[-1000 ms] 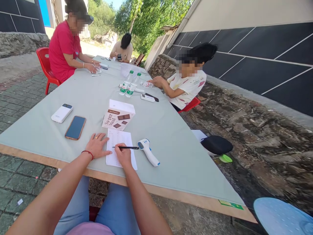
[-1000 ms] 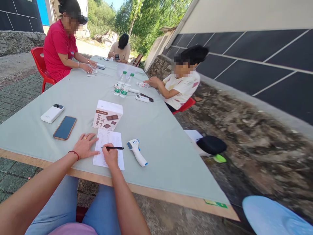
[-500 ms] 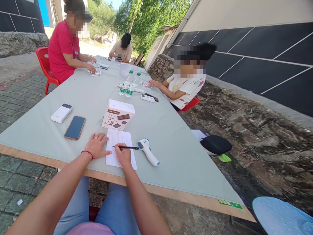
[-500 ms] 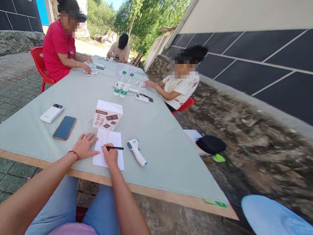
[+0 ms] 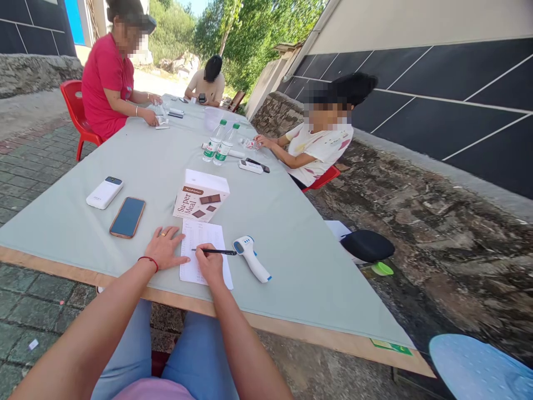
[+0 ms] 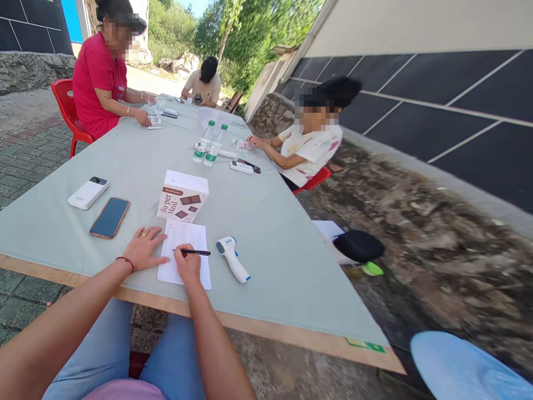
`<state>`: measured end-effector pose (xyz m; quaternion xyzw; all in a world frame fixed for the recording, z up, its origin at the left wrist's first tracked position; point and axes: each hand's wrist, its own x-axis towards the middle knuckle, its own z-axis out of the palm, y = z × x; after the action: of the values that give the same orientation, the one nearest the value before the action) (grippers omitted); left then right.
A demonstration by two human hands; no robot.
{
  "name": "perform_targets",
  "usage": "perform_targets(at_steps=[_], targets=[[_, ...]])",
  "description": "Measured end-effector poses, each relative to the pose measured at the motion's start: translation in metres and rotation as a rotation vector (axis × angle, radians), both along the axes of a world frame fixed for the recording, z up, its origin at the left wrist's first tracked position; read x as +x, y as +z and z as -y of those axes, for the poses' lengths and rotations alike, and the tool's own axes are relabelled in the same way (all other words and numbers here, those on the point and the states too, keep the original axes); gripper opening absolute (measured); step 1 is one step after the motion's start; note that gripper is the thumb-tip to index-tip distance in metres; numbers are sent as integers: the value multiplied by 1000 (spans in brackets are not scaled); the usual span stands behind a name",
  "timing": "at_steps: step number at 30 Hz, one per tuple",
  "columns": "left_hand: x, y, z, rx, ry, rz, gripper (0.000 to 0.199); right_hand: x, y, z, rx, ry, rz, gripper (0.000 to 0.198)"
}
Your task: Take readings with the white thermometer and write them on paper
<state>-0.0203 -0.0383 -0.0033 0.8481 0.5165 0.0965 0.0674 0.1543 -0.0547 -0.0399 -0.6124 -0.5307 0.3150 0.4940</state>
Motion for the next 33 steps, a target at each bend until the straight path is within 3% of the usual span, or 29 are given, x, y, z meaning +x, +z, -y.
perform_targets(at_steps=[33], targets=[[0, 0, 0, 2, 0, 16, 69, 1, 1, -1, -9, -59, -38, 21]])
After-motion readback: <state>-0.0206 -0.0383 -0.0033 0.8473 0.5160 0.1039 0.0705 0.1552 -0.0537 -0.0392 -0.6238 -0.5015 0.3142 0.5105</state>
